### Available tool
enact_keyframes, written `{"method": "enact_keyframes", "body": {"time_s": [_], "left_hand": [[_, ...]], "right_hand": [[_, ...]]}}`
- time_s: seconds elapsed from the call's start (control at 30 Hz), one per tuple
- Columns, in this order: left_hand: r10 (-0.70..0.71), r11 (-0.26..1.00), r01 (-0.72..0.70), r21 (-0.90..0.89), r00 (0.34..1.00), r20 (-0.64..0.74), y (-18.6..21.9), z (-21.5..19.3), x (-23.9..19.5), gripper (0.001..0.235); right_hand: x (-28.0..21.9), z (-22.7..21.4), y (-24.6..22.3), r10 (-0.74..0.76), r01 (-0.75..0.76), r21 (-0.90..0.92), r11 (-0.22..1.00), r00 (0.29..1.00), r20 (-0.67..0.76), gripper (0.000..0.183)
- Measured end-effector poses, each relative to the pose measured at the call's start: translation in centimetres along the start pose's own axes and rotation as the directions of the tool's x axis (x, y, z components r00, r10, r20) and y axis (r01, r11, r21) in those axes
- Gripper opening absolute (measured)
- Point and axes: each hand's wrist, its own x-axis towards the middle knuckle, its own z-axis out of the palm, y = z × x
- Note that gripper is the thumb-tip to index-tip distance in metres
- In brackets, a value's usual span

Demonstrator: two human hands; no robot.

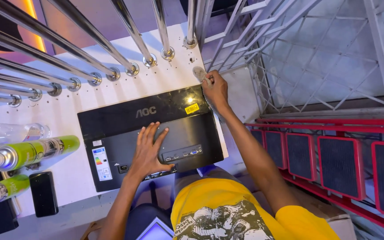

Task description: The person cleans the back of a black computer monitor using a spray cleaner and a cloth. They spray the surface and wipe it down thoroughly, handling the monitor to reach different areas.

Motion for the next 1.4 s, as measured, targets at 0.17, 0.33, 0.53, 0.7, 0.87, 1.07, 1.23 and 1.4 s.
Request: {"method": "enact_keyframes", "body": {"time_s": [0.17,0.33,0.53,0.7,0.87,1.07,1.23,1.4], "left_hand": [[-0.007,1.0,0.007,0.002,1.0,-0.015,-0.2,0.2,0.1,0.127],[0.012,1.0,-0.012,0.02,1.0,-0.006,-0.1,0.1,0.1,0.127],[-0.013,1.0,0.013,0.019,1.0,-0.006,0.0,0.1,-0.2,0.127],[0.002,1.0,-0.003,-0.008,1.0,-0.01,-0.2,0.2,0.0,0.127],[0.01,1.0,-0.01,-0.011,1.0,-0.005,-0.1,0.1,0.0,0.128],[0.01,1.0,-0.01,-0.011,1.0,0.003,-0.3,0.0,-0.1,0.128],[-0.005,1.0,0.005,-0.022,1.0,0.007,-0.2,0.1,-0.2,0.127],[0.007,1.0,-0.007,0.001,1.0,-0.002,-0.1,-0.1,0.0,0.126]], "right_hand": [[-1.6,0.1,-1.5,-0.036,0.036,0.005,0.999,0.999,0.003,0.029],[-2.4,-0.1,-1.6,-0.043,0.042,-0.042,0.998,0.999,-0.024,0.032],[-1.5,-0.5,-1.2,-0.051,0.051,0.033,0.998,0.999,0.013,0.015],[-1.4,-0.7,0.9,0.069,-0.068,0.09,0.994,0.998,-0.004,0.02],[-2.3,-1.1,-0.7,0.072,-0.074,0.095,0.993,0.997,0.02,0.028],[-6.4,-3.3,1.2,0.143,-0.151,0.04,0.988,0.977,0.158,0.035],[-7.1,-3.2,3.6,0.205,-0.209,-0.001,0.978,0.956,0.208,0.037],[-3.5,-2.0,2.0,0.171,-0.176,0.03,0.984,0.977,0.127,0.036]]}}
